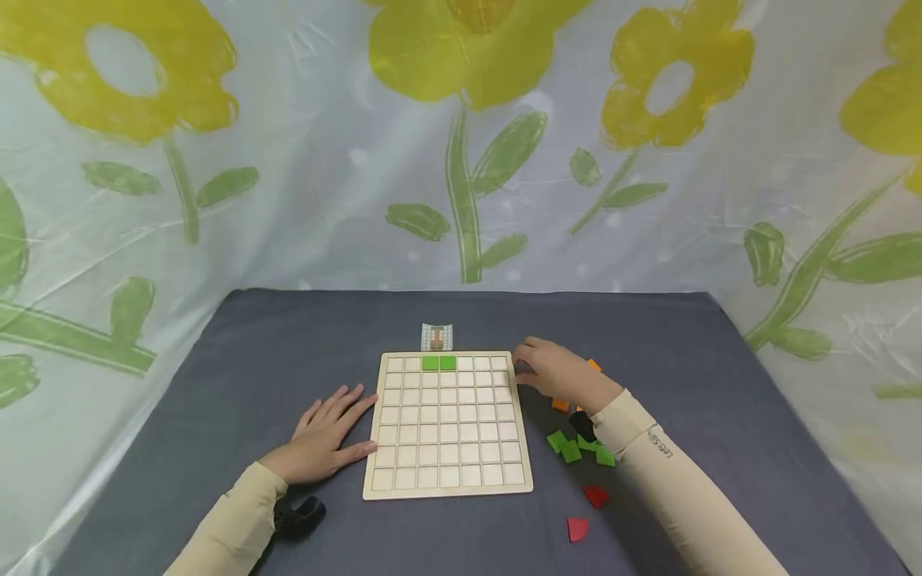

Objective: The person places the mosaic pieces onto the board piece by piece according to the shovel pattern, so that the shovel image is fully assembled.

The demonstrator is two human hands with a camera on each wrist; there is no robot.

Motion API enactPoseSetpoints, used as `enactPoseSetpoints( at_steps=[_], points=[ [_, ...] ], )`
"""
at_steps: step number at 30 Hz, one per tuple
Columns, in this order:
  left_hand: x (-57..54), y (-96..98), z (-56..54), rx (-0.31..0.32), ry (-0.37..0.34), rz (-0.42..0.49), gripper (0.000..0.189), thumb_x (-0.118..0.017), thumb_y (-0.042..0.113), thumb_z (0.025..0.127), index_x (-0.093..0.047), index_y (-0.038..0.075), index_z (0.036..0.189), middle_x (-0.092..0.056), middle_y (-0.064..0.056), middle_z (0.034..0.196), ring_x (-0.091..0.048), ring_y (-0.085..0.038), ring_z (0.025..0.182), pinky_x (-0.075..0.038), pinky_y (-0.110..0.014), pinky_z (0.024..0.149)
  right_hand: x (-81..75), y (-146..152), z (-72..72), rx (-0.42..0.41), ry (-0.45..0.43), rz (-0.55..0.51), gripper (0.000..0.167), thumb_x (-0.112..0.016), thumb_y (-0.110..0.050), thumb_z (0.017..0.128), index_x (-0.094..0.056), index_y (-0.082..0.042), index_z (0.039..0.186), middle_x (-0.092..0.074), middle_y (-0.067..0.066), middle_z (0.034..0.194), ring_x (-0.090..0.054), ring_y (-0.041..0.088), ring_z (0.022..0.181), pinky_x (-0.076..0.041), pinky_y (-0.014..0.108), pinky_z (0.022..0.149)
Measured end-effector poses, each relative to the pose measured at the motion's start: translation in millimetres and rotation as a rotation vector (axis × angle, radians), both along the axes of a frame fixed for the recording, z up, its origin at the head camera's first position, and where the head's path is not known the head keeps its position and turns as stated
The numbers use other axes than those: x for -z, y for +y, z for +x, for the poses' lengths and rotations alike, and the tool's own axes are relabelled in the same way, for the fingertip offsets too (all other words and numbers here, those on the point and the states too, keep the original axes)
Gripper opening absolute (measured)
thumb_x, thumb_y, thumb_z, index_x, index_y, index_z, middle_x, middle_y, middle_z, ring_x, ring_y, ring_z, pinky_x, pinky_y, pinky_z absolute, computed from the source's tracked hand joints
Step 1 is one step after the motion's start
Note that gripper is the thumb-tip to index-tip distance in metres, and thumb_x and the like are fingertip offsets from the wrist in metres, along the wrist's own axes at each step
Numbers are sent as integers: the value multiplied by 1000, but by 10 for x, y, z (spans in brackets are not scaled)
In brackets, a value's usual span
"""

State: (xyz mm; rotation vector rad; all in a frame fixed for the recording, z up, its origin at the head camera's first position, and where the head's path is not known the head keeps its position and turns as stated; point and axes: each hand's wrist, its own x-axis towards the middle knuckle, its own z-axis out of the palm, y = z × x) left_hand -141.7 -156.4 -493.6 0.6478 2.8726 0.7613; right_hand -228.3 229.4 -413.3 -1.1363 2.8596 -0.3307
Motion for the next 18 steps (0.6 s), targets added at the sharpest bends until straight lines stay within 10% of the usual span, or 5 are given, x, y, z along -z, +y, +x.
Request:
enactPoseSetpoints(
  at_steps=[18],
  points=[
    [-99, -86, 82, -44, -33, -20, 74, -53, 56, 93, -30, 18, 152, -21, -15, 158, -13, -39, 145, -6, -64, 112, 44, 599, 486, 88, -67, 23, 21, -73, -17, 86, -66, -8, 103, -61, -1, 95, -58, 13, 81, -52, 27, 68]
  ],
)
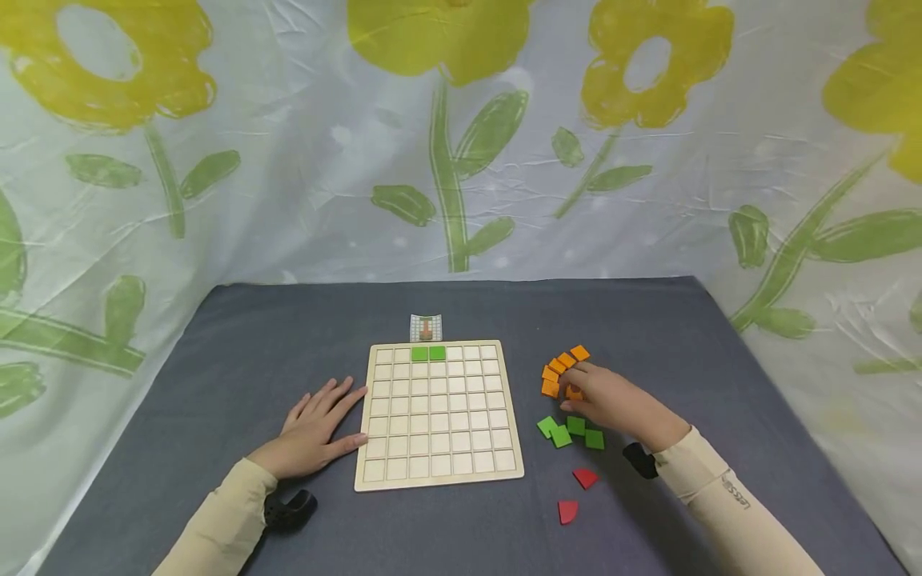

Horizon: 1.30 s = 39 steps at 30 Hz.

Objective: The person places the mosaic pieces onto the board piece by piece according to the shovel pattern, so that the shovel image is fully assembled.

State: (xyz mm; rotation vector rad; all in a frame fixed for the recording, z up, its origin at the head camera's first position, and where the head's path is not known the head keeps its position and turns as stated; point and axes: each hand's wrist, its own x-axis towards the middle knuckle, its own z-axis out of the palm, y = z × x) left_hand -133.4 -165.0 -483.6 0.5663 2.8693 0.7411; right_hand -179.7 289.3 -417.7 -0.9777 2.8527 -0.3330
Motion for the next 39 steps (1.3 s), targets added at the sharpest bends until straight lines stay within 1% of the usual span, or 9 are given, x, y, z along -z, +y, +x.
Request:
enactPoseSetpoints(
  at_steps=[3, 5, 10, 14, 19, 28, 32, 35, 39],
  points=[
    [-33, 4, 6, -7, -18, -20, 74, -53, 56, 93, -29, 19, 152, -20, -14, 158, -12, -38, 146, -6, -64, 112, -2, 82, 90, 22, -40, -5, 20, -73, -18, 86, -65, -9, 102, -59, -2, 92, -55, 8, 78, -51, 26, 65],
    [-37, 0, 5, -6, -19, -13, 74, -54, 55, 93, -30, 18, 152, -20, -14, 158, -12, -39, 146, -7, -65, 112, 2, 140, 149, 33, -69, -9, 22, -74, -20, 85, -64, -9, 101, -59, -3, 92, -55, 7, 78, -50, 26, 64],
    [32, -21, -7, 0, 6, 10, 74, -53, 57, 92, -30, 19, 152, -21, -15, 158, -13, -39, 145, -6, -64, 111, 67, 273, 269, 4, -82, -34, 28, -77, -27, 81, -62, -11, 100, -58, -5, 92, -55, 8, 79, -50, 27, 64],
    [68, -24, -19, -5, -5, 4, 75, -53, 57, 92, -28, 21, 153, -18, -12, 159, -10, -36, 146, -4, -62, 113, 115, 320, 326, -16, -73, -47, 30, -78, -27, 80, -62, -11, 99, -57, -5, 91, -55, 8, 79, -50, 27, 65],
    [76, -15, -23, -6, -12, 3, 75, -53, 57, 92, -27, 21, 153, -17, -10, 160, -10, -35, 147, -4, -61, 113, 137, 326, 355, -18, -52, -48, 30, -80, -21, 78, -62, -10, 100, -57, -4, 92, -55, 8, 79, -50, 27, 65],
    [44, -4, -4, -4, -8, -2, 75, -52, 57, 93, -27, 21, 153, -18, -11, 159, -10, -35, 147, -4, -61, 113, 154, 326, 376, -18, -41, -41, 26, -81, -14, 75, -63, -11, 94, -55, -6, 89, -55, 8, 76, -50, 26, 63],
    [26, -5, -6, 0, -2, 23, 74, -55, 54, 93, -30, 19, 152, -20, -14, 158, -11, -38, 146, -5, -63, 112, 157, 331, 369, -23, -45, -48, 25, -80, -12, 76, -63, -11, 94, -56, -6, 89, -56, 8, 77, -51, 26, 63],
    [42, -16, -15, 4, -11, 24, 74, -54, 55, 93, -29, 19, 152, -19, -14, 159, -10, -37, 146, -4, -63, 112, 161, 335, 366, -40, -37, -57, 24, -80, -12, 76, -64, -10, 94, -56, -6, 89, -55, 7, 76, -50, 25, 62],
    [83, -31, -21, 1, -18, 5, 76, -51, 58, 92, -25, 22, 153, -16, -10, 160, -8, -34, 147, -3, -61, 113, 140, 339, 366, -56, -16, -65, 24, -80, -11, 76, -65, -9, 94, -57, -6, 88, -55, 7, 75, -50, 24, 61]
  ],
)
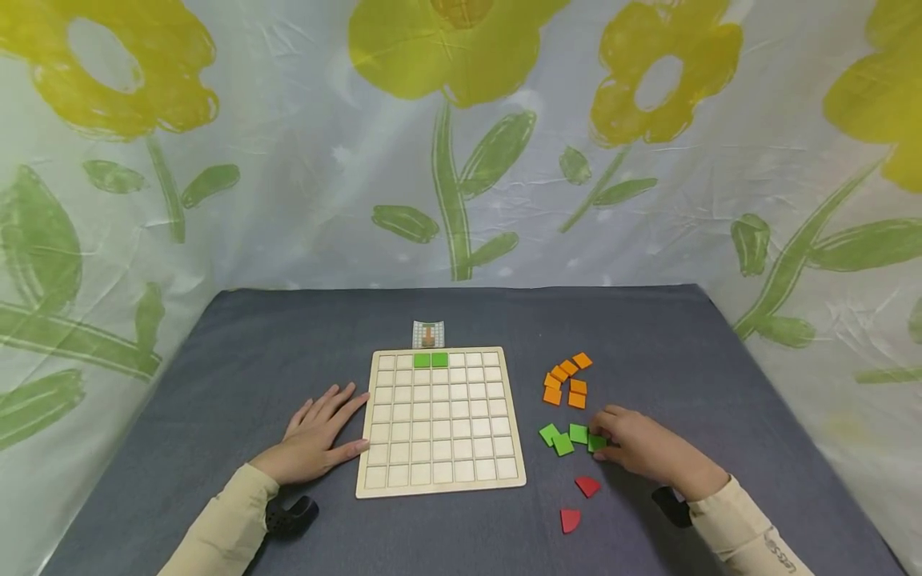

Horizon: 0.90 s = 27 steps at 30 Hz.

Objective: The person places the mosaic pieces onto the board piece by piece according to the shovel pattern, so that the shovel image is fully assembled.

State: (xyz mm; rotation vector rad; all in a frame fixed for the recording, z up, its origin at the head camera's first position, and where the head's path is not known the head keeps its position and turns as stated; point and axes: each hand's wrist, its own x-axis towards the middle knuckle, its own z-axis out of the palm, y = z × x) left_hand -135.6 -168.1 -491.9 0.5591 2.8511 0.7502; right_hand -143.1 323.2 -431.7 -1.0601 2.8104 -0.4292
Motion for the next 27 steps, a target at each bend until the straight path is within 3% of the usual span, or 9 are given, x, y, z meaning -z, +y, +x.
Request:
enactPoseSetpoints(
  at_steps=[12, 27],
  points=[
    [-21, 1, 14, -7, 7, -1, 76, -53, 57, 92, -27, 21, 153, -18, -10, 159, -10, -35, 147, -4, -61, 113, -105, -75, -82, 11, 66, 11, 22, -78, -9, 78, -67, -8, 97, -56, -6, 88, -53, 5, 74, -49, 24, 60],
    [17, 1, -15, 4, 3, 12, 74, -52, 57, 93, -28, 21, 153, -18, -9, 160, -10, -34, 147, -4, -60, 113, -270, -523, -347, -4, 138, 110, 25, -79, -12, 80, -66, -7, 101, -59, -1, 93, -56, 13, 80, -52, 25, 67]
  ],
)
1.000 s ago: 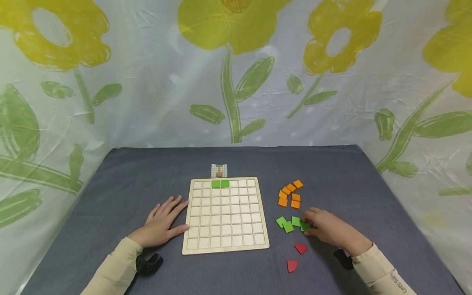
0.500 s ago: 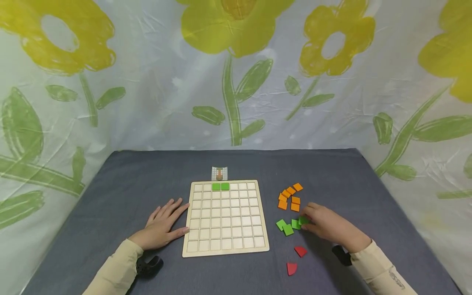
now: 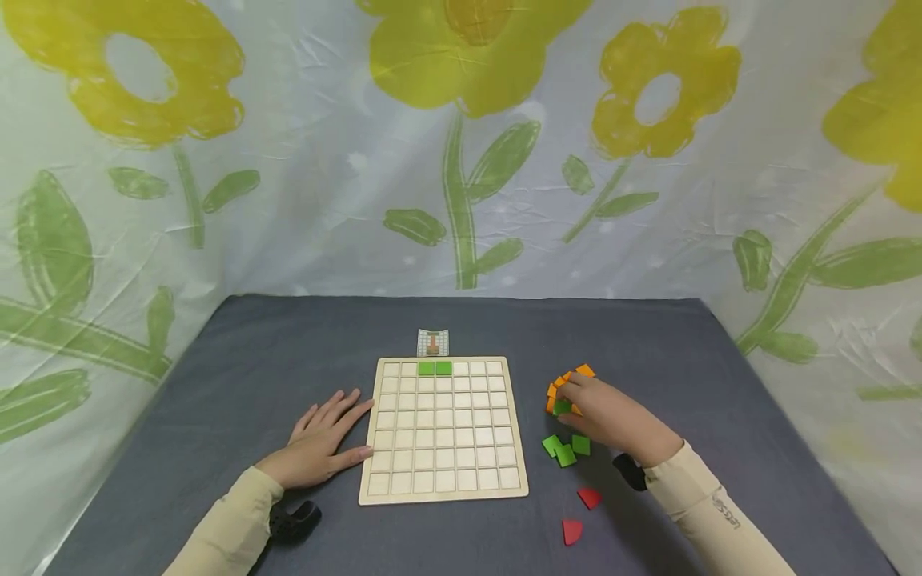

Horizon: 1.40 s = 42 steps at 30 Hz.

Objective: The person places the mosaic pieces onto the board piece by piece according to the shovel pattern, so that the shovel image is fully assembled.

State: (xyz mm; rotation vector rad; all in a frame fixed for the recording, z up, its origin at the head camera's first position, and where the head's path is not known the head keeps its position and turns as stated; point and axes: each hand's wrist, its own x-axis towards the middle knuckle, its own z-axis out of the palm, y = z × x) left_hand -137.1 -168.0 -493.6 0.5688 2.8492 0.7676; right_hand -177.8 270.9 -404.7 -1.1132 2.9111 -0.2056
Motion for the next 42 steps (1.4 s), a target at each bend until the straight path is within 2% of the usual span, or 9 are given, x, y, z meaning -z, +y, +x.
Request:
enactPoseSetpoints(
  at_steps=[4, 11, 18, 24, 30, 37, 39, 42],
  points=[
    [-57, 1, -2, 9, 3, -4, 73, -53, 55, 93, -30, 19, 152, -20, -13, 159, -11, -37, 146, -5, -63, 113, -38, -151, -112, -14, 21, -2, 26, -78, -13, 80, -67, -6, 103, -57, 0, 91, -55, 11, 77, -52, 25, 68],
    [0, -16, -3, 11, -22, -20, 75, -48, 61, 92, -25, 24, 154, -16, -8, 160, -8, -32, 148, -4, -59, 114, -80, -433, -256, -50, 21, -3, 26, -74, -15, 85, -67, -5, 107, -58, 4, 95, -60, 15, 82, -53, 23, 69],
    [-8, -7, 13, 14, -22, 6, 75, -52, 57, 92, -27, 21, 153, -18, -11, 159, -10, -35, 147, -4, -62, 113, -11, -631, -378, -46, -10, -30, 29, -73, -16, 86, -65, -5, 111, -58, 4, 100, -61, 16, 84, -53, 24, 70],
    [-60, 6, 34, 23, -25, 28, 71, -54, 53, 93, -31, 18, 151, -20, -16, 157, -12, -40, 145, -5, -66, 110, 42, -808, -511, -81, 15, -16, 28, -73, -16, 86, -66, -6, 111, -59, 4, 100, -57, 12, 79, -50, 24, 66],
    [-119, 16, 29, 10, -62, -2, 73, -52, 55, 93, -28, 20, 153, -17, -12, 160, -9, -36, 147, -3, -64, 113, 51, -968, -609, -109, 29, -28, 30, -73, -16, 86, -67, -5, 113, -59, 6, 100, -58, 13, 80, -51, 23, 67],
    [-125, 17, 29, -1, -70, -36, 75, -51, 58, 93, -26, 22, 153, -15, -8, 160, -7, -33, 148, -3, -61, 114, 168, -1095, -704, -177, 65, -78, 31, -74, -9, 83, -65, 1, 112, -59, 11, 100, -60, 17, 81, -52, 25, 68],
    [-135, 21, 37, -1, -72, -31, 74, -51, 58, 93, -26, 22, 153, -15, -9, 160, -7, -33, 148, -3, -61, 114, 200, -1129, -725, -188, 58, -84, 30, -74, -8, 84, -65, 1, 111, -59, 11, 99, -59, 16, 80, -52, 24, 67],
    [-147, 27, 49, 3, -74, -19, 74, -52, 57, 93, -27, 21, 153, -16, -9, 160, -8, -34, 147, -3, -62, 114, 231, -1175, -747, -170, -22, -94, 30, -72, -9, 86, -65, 0, 113, -58, 10, 100, -58, 15, 80, -52, 25, 67]
  ],
)
